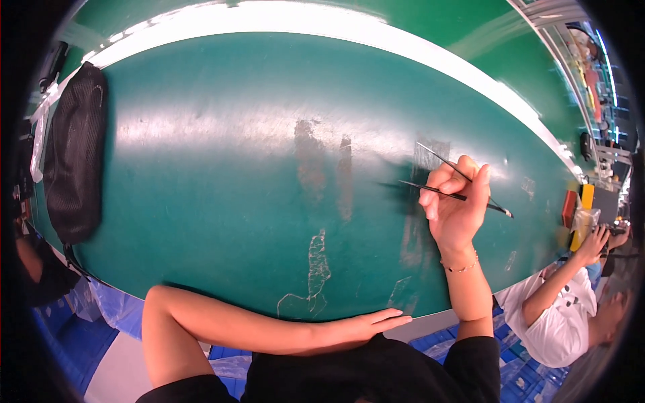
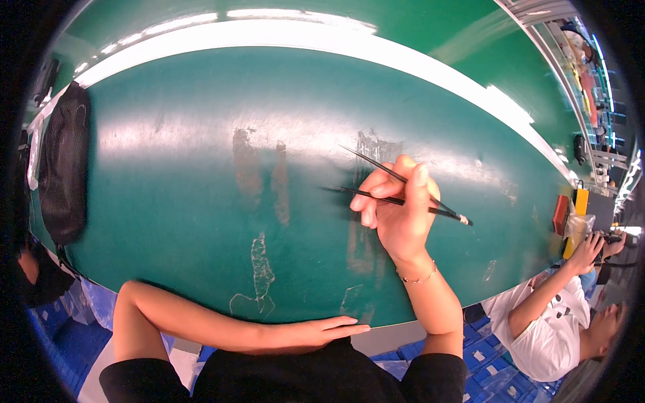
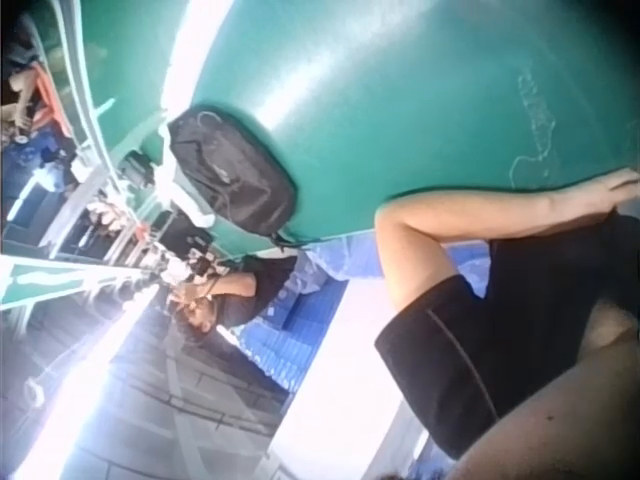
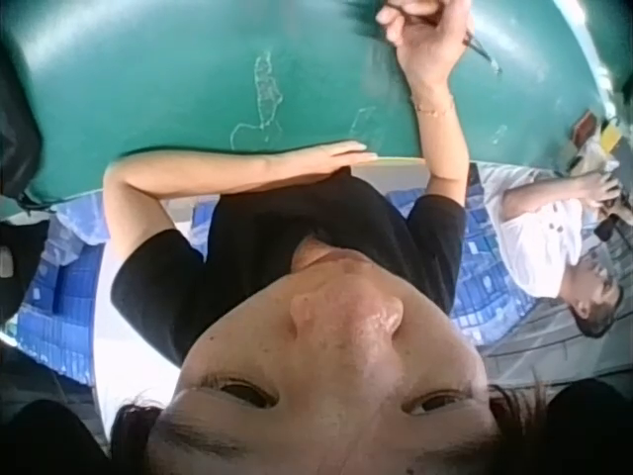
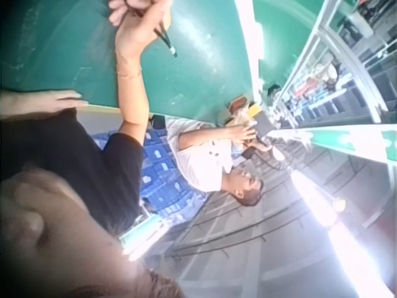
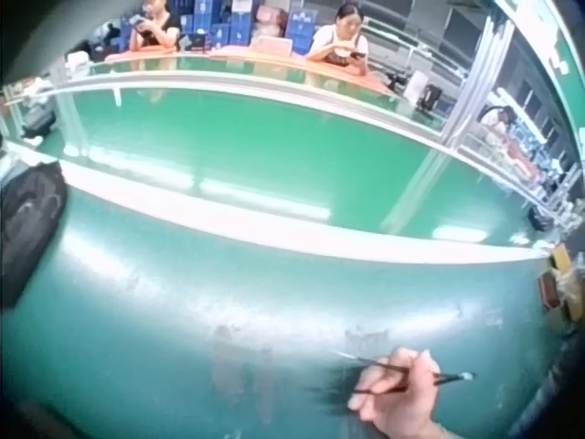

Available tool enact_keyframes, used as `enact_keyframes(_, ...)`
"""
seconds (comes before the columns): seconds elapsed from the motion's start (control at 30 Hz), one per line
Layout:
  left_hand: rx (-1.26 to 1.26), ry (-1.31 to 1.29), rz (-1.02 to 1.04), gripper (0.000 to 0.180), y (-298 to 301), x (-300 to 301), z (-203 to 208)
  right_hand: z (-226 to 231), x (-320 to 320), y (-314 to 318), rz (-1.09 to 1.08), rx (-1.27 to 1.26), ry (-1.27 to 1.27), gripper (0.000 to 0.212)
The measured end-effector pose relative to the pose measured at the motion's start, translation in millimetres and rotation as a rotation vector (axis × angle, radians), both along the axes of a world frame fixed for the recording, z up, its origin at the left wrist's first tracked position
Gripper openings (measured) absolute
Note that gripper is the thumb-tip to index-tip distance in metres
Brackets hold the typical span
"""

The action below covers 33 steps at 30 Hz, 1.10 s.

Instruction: The person assembles electronic components onto a PCB inside a device housing using tweezers.

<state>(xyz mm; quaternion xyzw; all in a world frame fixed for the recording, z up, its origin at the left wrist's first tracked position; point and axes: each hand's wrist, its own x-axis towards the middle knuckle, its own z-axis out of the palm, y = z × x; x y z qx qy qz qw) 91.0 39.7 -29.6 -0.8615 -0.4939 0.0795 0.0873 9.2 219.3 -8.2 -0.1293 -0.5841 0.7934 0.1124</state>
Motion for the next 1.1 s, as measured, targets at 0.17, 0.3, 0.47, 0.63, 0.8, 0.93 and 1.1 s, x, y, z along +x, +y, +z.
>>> enact_keyframes(0.17,0.044,-0.035,-0.038,0.044,0,11,-11,-2,-5,28,0.242,-0.895,0.174,0.044)
enact_keyframes(0.3,0.017,-0.127,0.039,0.039,0,9,-9,-7,-1,34,0.441,-1.261,0.229,0.037)
enact_keyframes(0.47,0.020,-0.166,-0.008,0.031,0,1,1,-3,0,29,0.567,-1.122,0.262,0.031)
enact_keyframes(0.63,-0.018,-0.087,0.002,0.022,-1,3,2,14,5,15,0.464,-0.850,0.185,0.040)
enact_keyframes(0.8,-0.027,-0.133,-0.012,0.019,-2,-2,16,28,16,17,0.414,-0.849,0.168,0.052)
enact_keyframes(0.93,-0.031,-0.172,-0.009,0.020,-2,-2,21,44,28,23,0.273,-0.698,0.269,0.056)
enact_keyframes(1.1,-0.019,-0.185,-0.013,0.019,-1,1,18,56,64,65,-0.066,-0.119,0.227,0.049)
